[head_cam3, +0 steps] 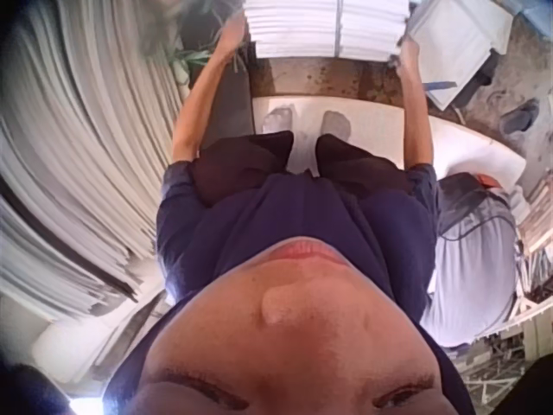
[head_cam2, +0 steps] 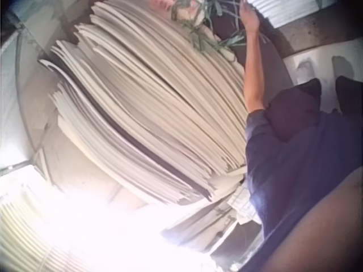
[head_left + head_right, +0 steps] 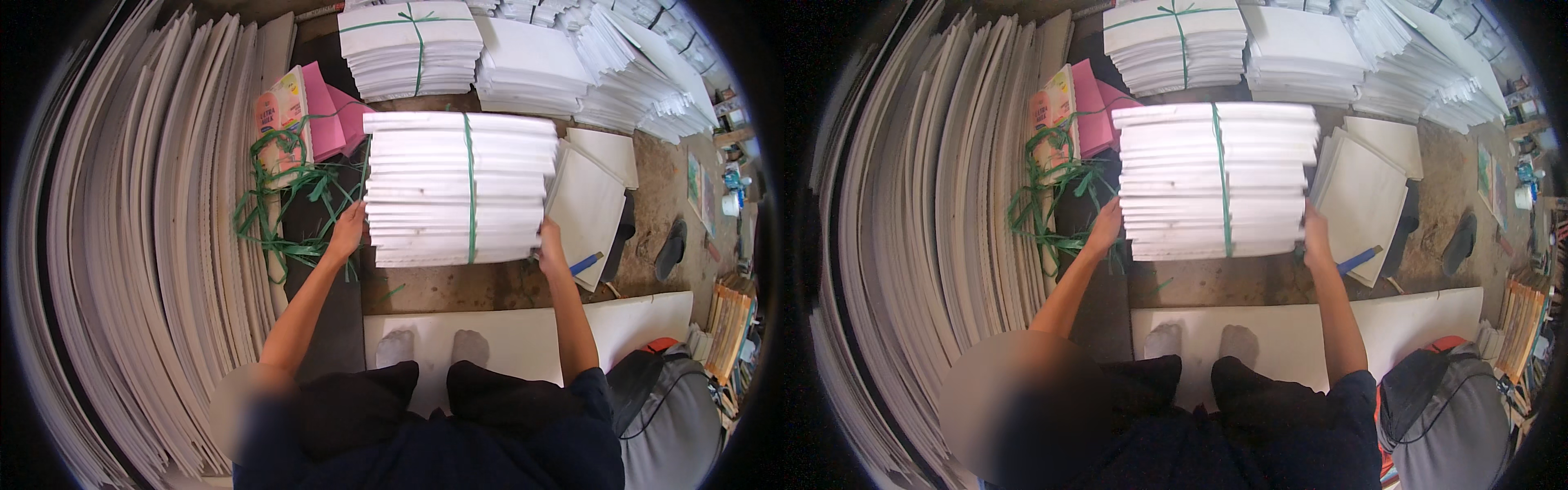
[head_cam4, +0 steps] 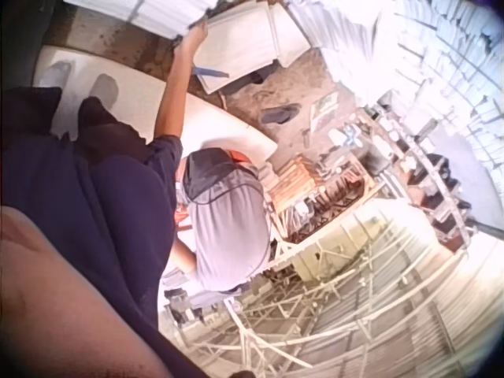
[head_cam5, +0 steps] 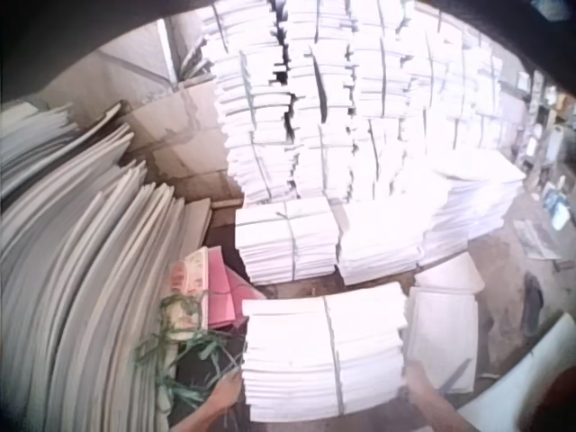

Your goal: The person sits on the floor and ties stacks of white paper with green plastic straps. They wrap the straps around the paper stacks, tie knots, and use a blue utility knife to cut the excess strap. The person then stacks the finished bundles and repeats the process.

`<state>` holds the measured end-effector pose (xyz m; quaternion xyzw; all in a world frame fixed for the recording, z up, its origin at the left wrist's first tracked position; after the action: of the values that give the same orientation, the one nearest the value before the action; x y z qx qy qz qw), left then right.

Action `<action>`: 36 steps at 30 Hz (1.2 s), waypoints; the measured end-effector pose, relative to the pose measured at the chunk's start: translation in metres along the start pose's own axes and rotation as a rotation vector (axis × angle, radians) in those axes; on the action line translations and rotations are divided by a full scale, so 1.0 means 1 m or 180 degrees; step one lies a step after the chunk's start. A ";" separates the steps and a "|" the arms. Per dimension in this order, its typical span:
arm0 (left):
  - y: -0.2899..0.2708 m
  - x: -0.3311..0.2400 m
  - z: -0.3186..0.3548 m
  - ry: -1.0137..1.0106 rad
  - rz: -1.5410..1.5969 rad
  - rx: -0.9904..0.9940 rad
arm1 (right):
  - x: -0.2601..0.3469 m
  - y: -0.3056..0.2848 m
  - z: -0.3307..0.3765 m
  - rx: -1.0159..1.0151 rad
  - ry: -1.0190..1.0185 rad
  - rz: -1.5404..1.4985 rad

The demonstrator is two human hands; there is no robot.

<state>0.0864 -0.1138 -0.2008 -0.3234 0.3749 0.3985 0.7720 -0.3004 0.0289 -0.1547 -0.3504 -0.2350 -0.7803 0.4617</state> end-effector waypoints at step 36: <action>0.009 -0.100 0.066 0.1966 -0.1020 0.0207 | 0.070 0.021 0.049 -0.0047 -0.2091 0.2092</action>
<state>0.0601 -0.0941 -0.0855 -0.4587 0.5477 0.1435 0.6849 -0.2884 0.0143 -0.0691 -0.6381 -0.2398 -0.4419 0.5831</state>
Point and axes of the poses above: each hand's wrist, its own z-axis away from the middle knuckle, its own y-axis out of the palm, x = y × z, the point moved 6 cm from there along -z, towards the middle knuckle, and after that the axes turned 9 degrees about x, right-handed, at the moved point
